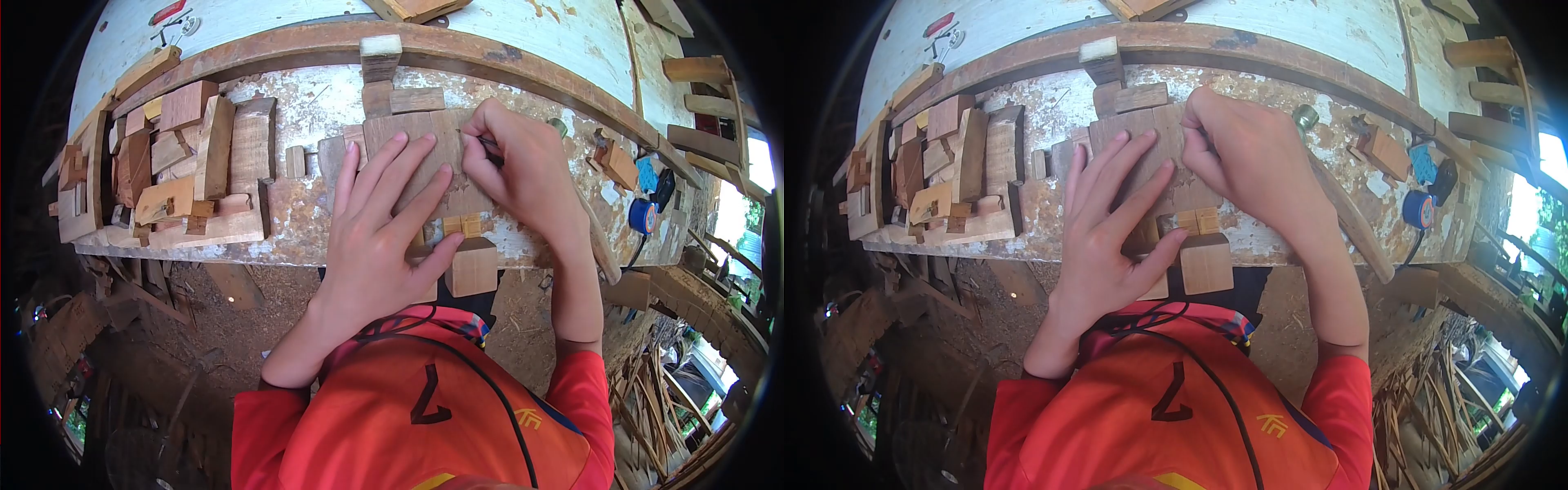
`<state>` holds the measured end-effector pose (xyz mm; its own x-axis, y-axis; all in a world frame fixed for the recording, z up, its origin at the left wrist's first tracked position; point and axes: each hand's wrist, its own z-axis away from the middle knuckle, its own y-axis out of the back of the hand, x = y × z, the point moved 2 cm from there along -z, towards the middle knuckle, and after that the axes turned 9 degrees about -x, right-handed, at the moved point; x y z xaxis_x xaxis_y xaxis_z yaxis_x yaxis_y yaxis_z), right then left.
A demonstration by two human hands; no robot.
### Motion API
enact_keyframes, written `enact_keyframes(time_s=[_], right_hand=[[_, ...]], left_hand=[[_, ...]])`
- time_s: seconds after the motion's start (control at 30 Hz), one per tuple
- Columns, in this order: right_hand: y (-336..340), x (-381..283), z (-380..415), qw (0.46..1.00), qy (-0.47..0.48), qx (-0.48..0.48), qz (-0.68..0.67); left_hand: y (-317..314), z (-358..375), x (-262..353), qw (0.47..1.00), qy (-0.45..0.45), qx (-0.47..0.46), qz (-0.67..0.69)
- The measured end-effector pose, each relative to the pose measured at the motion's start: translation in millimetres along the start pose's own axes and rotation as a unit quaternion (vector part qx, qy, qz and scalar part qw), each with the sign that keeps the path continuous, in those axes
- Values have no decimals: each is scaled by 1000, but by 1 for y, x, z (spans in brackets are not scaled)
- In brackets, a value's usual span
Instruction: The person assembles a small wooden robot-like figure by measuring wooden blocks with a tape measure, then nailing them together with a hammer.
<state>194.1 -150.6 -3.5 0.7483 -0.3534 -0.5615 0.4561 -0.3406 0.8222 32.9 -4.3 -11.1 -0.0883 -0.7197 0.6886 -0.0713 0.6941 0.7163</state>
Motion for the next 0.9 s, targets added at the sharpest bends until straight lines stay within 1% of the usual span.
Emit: enact_keyframes(time_s=[0.1,0.2,0.6,0.7,0.9], right_hand=[[5,-10,-2,998,-7,9,68],[6,-6,-2,998,-9,1,58],[-1,1,2,999,10,25,45],[1,0,0,998,28,29,57],[0,2,0,999,15,20,42]], left_hand=[[0,-1,0,1000,0,-1,-1],[0,-1,0,1000,0,-3,-4],[-1,-2,-1,1000,1,-7,-2],[-1,-1,-1,1000,0,-8,-9],[0,-1,-1,1000,5,-11,5]])
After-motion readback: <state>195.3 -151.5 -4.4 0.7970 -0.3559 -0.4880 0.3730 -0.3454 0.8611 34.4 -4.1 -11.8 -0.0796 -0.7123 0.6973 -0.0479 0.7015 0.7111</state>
